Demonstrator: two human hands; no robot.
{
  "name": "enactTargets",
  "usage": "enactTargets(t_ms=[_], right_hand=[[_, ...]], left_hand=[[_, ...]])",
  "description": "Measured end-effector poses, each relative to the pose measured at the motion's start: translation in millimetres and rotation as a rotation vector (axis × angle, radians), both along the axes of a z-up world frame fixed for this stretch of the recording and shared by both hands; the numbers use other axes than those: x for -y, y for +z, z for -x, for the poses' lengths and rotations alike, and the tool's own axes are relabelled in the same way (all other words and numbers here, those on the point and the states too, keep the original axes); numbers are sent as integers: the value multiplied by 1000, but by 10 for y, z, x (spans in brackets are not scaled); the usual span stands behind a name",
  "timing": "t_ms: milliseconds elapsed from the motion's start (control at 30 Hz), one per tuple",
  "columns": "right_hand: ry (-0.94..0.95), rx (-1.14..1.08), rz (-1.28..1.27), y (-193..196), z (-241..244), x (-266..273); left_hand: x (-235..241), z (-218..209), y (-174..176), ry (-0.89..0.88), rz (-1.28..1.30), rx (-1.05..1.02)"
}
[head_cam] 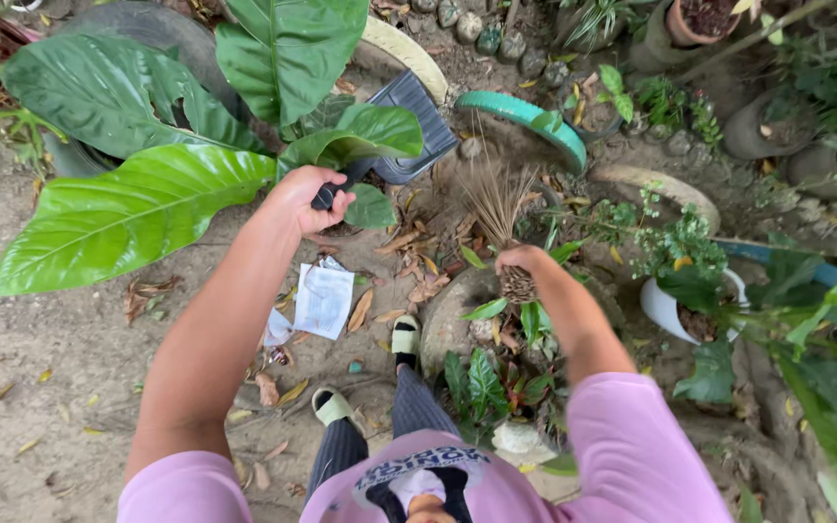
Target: The person sweeps dirt, dried leaves, and debris into a dustpan using a whisk broom while moving through a backyard garden area.
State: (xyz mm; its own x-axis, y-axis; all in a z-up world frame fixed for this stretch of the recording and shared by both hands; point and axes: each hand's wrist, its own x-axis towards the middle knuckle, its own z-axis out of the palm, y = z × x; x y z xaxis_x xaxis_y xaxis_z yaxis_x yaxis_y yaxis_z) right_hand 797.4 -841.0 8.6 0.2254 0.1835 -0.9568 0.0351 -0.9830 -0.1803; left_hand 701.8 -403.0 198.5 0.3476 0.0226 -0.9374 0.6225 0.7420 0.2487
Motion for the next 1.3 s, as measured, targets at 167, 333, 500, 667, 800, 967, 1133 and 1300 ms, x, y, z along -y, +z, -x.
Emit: enactTargets(t_ms=[167, 333, 500, 667, 800, 967, 1133, 1300], right_hand=[[154, -161, -160, 578, -105, 775], [63, 73, -21, 781, -217, 585], [72, 186, -32, -49, -534, -274], [210, -6, -52, -165, -291, -261], [268, -84, -27, 453, -415, 485], [439, 160, -17, 405, -606, 52], [221, 218, -21, -129, -726, -801], [160, 30, -37, -344, -394, -1060]], left_hand=[[-74, 58, 77, -15, 8, -21], [-114, 48, 103, 14, -31, -12], [-113, -4, -52, 32, -83, 47], [-333, 16, -165, 90, 26, 40], [-545, -3, -201, 57, 47, 42], [-580, -2, -332, 48, 57, 46], [-320, 57, -422, 76, -120, 117], [-319, 101, -637, 116, -258, 110]])
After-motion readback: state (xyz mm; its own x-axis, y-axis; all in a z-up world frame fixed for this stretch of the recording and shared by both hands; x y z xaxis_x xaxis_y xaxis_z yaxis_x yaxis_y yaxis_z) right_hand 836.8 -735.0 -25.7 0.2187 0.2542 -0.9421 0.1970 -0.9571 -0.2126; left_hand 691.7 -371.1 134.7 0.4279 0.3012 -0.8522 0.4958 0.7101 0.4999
